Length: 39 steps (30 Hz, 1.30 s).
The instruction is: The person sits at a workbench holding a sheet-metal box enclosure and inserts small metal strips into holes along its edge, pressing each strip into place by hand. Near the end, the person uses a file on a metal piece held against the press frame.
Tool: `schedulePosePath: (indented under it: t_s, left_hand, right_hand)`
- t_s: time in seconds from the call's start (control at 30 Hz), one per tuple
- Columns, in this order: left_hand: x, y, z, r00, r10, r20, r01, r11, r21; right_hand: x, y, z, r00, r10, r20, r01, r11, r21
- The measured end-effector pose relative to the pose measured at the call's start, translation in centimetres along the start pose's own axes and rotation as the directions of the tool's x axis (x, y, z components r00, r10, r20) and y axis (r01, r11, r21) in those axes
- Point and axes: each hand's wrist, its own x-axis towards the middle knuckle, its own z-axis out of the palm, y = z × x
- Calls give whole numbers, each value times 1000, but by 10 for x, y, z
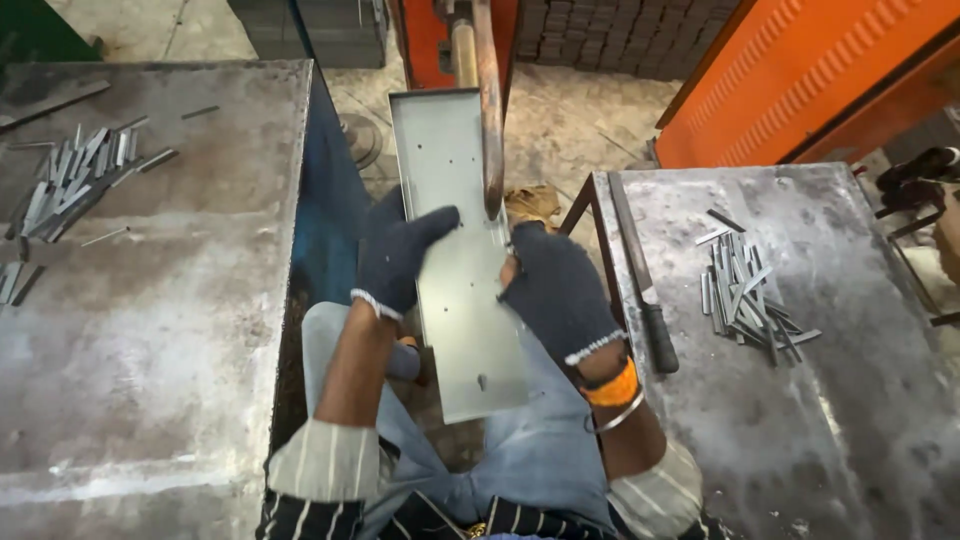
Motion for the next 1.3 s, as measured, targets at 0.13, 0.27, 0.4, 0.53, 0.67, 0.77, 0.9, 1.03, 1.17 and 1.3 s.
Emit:
schedulePosePath:
  t_s: [0.13,0.27,0.4,0.53,0.67,0.77,0.9,1.03,1.17,1.3]
  left_hand:
    - [15,-9,-3,998,-63,-3,62,996,-57]
    - [16,-9,-4,995,-98,5,98,989,-111]
    - [18,-4,-7,998,-60,9,60,998,3]
    - [23,-5,-6,999,-41,6,41,999,35]
    - [8,-6,-6,997,-63,41,65,996,-64]
    - [-1,-23,-8,998,-10,56,13,998,-56]
    - [-15,-33,-5,999,-36,-19,34,995,-92]
    - [-37,-22,-5,998,-64,-8,62,984,-165]
    - [-60,-25,-19,999,-29,-32,24,988,-155]
    - [-90,-34,-43,990,-33,-138,24,997,-67]
  right_hand:
    - [9,-1,6,997,76,-13,-76,995,59]
    - [11,-2,6,1000,27,-8,-26,995,99]
    - [12,0,8,997,81,3,-81,987,140]
    - [12,-10,7,998,67,22,-70,984,161]
    - [-3,-22,2,988,154,33,-157,975,160]
    - [-16,-20,6,998,64,-28,-61,994,85]
    - [-29,-21,10,997,79,14,-80,997,13]
    - [-34,-26,3,998,59,-34,-60,998,-23]
    - [-39,-41,5,990,138,2,-138,990,-21]
    - [-29,-58,32,967,253,39,-252,967,-45]
